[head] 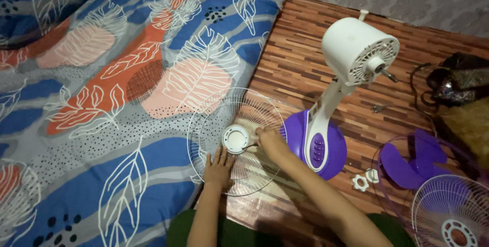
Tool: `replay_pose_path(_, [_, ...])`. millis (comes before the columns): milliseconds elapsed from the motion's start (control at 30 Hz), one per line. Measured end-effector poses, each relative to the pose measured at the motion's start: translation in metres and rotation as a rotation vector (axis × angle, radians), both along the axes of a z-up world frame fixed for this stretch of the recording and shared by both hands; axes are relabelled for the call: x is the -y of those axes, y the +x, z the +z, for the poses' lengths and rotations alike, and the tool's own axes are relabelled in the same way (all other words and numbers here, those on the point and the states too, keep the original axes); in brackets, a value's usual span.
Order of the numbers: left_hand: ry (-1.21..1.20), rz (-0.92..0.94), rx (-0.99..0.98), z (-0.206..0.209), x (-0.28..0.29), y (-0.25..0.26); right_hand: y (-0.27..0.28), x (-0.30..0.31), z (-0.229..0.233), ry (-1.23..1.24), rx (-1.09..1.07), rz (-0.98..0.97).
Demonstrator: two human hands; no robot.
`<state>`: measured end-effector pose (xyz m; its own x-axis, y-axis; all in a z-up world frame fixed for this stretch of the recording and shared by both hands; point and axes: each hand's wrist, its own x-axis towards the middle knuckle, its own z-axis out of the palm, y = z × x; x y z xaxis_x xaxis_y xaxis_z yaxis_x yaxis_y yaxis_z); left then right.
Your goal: The person disassembles a small table fan by removing the front grille, fan blades, and rear grille. They use a screwdriver to loosen screws and separate components, placing them on the floor.
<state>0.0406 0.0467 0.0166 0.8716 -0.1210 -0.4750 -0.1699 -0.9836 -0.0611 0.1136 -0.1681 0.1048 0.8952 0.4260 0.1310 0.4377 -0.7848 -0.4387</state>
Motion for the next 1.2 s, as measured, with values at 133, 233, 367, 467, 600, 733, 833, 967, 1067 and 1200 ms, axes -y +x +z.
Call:
replay_pose_path(133, [-0.01,0.027,-0.016,0.007,0.003,0.002,-0.006,0.003,0.011,0.03,0.026,0.037])
replay_pose_path(233, [0.001,0.006,0.011,0.007,0.002,-0.002,-0.011,0.007,0.014,0.085,0.062,0.078])
replay_pose_path(367, [0.011,0.012,0.008,0.008,0.004,0.002,0.001,0.01,0.008,0.154,0.011,0.103])
replay_pose_path(467, [0.019,0.01,-0.008,0.005,0.004,0.0,0.009,0.006,-0.005,-0.002,-0.083,-0.025])
replay_pose_path(600, [0.017,0.014,-0.026,0.008,0.006,0.003,0.02,0.003,-0.009,-0.052,-0.067,0.033])
replay_pose_path(733, [0.029,0.012,-0.04,0.008,0.007,0.002,0.021,-0.001,-0.001,-0.06,0.007,0.138])
replay_pose_path(833, [0.025,0.004,-0.049,0.009,0.006,0.002,0.021,-0.006,0.008,-0.05,0.089,0.219])
replay_pose_path(967, [-0.001,0.003,-0.029,0.01,0.005,0.001,0.021,-0.01,0.021,-0.027,0.095,0.262])
replay_pose_path(1067, [-0.137,0.037,0.133,0.007,0.002,-0.003,0.021,-0.01,0.028,0.015,-0.073,0.196])
replay_pose_path(1200, [-0.384,0.122,0.442,-0.006,0.005,0.008,0.024,-0.014,0.026,0.018,0.018,0.12])
